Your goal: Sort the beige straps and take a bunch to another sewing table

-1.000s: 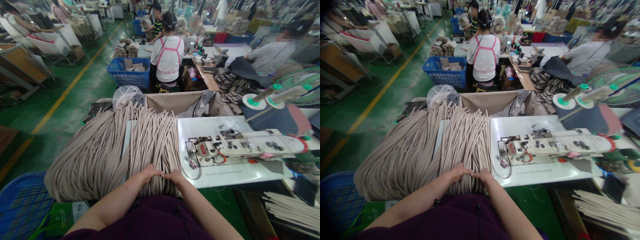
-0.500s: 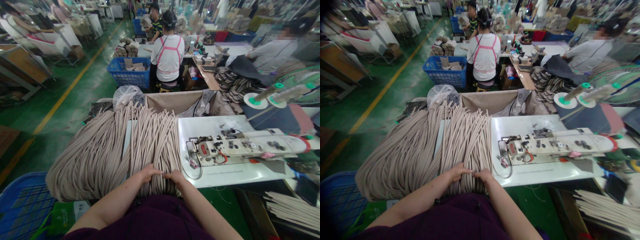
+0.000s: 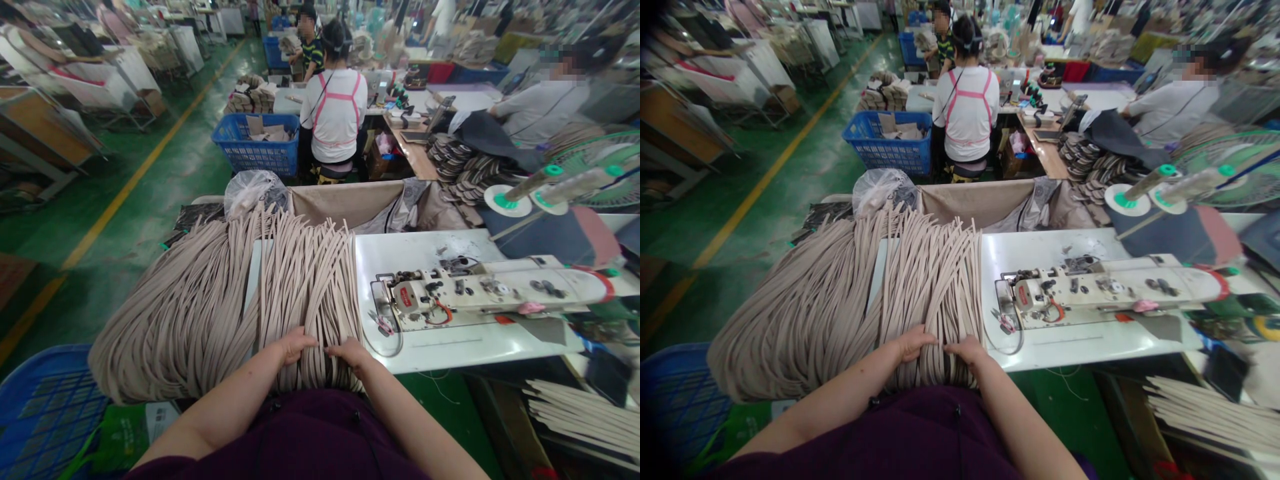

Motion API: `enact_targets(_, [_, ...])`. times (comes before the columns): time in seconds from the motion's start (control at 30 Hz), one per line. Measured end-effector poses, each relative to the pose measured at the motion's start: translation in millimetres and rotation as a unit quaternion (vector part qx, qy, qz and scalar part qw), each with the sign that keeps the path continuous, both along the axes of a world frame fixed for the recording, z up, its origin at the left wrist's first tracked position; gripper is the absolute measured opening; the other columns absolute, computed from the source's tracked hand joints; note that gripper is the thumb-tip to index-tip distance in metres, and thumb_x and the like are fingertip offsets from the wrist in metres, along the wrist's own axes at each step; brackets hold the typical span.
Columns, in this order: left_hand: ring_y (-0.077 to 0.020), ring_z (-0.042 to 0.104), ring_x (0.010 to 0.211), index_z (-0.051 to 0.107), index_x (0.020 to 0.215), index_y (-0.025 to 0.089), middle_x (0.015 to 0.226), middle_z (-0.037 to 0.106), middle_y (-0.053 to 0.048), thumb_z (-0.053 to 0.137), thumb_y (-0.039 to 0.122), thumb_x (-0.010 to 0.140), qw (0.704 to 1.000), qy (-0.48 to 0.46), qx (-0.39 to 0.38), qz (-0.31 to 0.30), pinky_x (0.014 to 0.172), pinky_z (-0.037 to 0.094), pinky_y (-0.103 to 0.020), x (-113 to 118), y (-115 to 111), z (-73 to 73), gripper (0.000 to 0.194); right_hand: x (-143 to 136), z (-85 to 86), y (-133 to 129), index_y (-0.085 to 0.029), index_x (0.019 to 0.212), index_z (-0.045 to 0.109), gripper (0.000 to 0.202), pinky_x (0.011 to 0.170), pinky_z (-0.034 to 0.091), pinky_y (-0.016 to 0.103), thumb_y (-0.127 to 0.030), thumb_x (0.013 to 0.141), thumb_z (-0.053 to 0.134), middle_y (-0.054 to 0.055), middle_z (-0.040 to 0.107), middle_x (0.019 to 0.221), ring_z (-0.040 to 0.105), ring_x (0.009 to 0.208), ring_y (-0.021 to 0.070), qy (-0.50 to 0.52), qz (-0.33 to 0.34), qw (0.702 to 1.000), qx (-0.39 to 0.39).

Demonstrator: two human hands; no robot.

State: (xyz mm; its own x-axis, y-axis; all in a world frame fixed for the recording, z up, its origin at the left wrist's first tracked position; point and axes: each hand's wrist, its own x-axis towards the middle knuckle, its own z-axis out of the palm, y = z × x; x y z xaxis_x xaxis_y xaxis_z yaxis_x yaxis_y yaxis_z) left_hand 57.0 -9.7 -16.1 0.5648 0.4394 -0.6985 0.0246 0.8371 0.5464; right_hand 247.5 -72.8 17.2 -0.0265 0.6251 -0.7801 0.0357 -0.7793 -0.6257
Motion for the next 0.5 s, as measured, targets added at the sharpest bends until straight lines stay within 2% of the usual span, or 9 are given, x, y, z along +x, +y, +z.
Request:
enact_targets(0.13, [-0.0373, 0.071, 0.105, 0.075, 0.098, 0.01, 0.099, 0.078, -0.018, 0.09, 0.023, 0.049, 1.0, -0.005, 0.017, -0.002, 0.1, 0.05, -0.05, 1.8, -0.5, 4.8, 0.053, 2.5, -1.5, -0.3, -0.013, 0.11, 0.07, 0.026, 0.095, 0.058, 0.041, -0.023, 0.088, 0.078, 0.005, 0.076, 0.107, 0.073, 0.098, 0.019, 0.012, -0.007, 1.0, -0.001])
enact_targets(0.27, [-0.0379, 0.071, 0.104, 0.076, 0.1, 0.009, 0.101, 0.078, -0.019, 0.094, 0.026, 0.047, 1.0, -0.007, 0.023, -0.001, 0.099, 0.052, -0.052, 4.3, -1.1, 6.3, 0.058, 0.4, -4.2, 0.7, -0.013, 0.109, 0.07, 0.026, 0.093, 0.058, 0.04, -0.031, 0.092, 0.074, 0.006, 0.075, 0.107, 0.073, 0.097, 0.0191, 0.009, -0.007, 1.0, -0.007])
enact_targets(0.5, [-0.0353, 0.071, 0.101, 0.076, 0.099, 0.009, 0.099, 0.078, -0.017, 0.095, 0.024, 0.046, 0.998, 0.037, 0.044, 0.024, 0.096, 0.054, -0.048, 13.2, -4.9, -5.5, 0.059, 0.3, -11.0, 0.1, -0.014, 0.104, 0.07, 0.03, 0.088, 0.059, 0.039, -0.042, 0.096, 0.067, 0.005, 0.075, 0.102, 0.072, 0.091, 0.0177, -0.014, -0.004, 0.999, -0.029])
